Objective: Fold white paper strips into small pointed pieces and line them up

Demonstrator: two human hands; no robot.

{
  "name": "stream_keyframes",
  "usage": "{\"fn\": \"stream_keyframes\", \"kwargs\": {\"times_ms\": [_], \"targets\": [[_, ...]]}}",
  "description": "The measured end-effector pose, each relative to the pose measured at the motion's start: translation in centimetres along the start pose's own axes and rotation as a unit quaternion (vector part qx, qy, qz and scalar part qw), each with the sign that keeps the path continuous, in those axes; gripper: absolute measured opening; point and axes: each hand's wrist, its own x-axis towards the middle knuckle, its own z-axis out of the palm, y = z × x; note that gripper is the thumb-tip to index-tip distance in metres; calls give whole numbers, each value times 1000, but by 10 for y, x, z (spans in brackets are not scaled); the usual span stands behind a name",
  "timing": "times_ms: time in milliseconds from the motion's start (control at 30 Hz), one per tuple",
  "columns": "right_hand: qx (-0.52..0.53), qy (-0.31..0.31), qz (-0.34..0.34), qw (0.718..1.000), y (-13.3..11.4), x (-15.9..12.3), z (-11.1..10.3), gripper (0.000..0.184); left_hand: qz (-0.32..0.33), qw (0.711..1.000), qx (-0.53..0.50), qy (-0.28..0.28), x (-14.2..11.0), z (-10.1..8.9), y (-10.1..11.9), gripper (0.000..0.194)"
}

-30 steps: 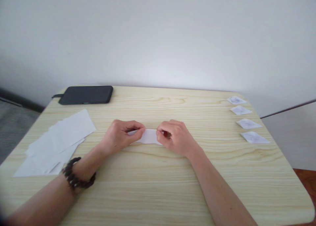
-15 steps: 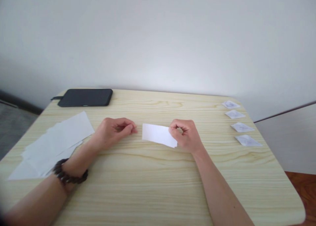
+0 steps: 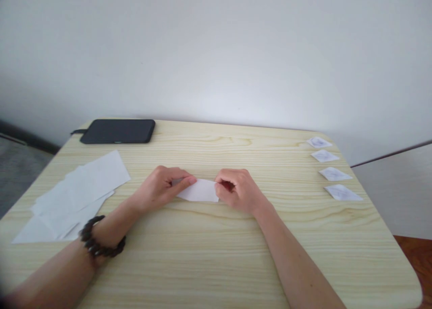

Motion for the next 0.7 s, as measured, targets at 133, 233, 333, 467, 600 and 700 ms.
{"fn": "stream_keyframes", "kwargs": {"times_ms": [133, 233, 333, 467, 600, 700], "targets": [[15, 48, 52, 997, 5, -3, -10, 24, -41, 997, 7, 61, -1, -7, -3, 40], [28, 31, 55, 998, 2, -4, -7, 24, -25, 999, 9, 44, 0, -4, -3, 37], [20, 17, 46, 999, -4, -2, 1, 21, -5, 1000, 19, 24, 1, 1, 0, 38], [-16, -2, 21, 1000, -6, 0, 8, 17, 6, 999, 27, 22, 1, 3, 2, 37], [-11, -9, 6, 1000, -5, 0, 8, 19, 18, 999, 45, 7, 1, 2, 2, 38], [1, -18, 12, 1000, -3, -1, 4, 23, 19, 998, 54, -9, 1, 1, 0, 41]]}}
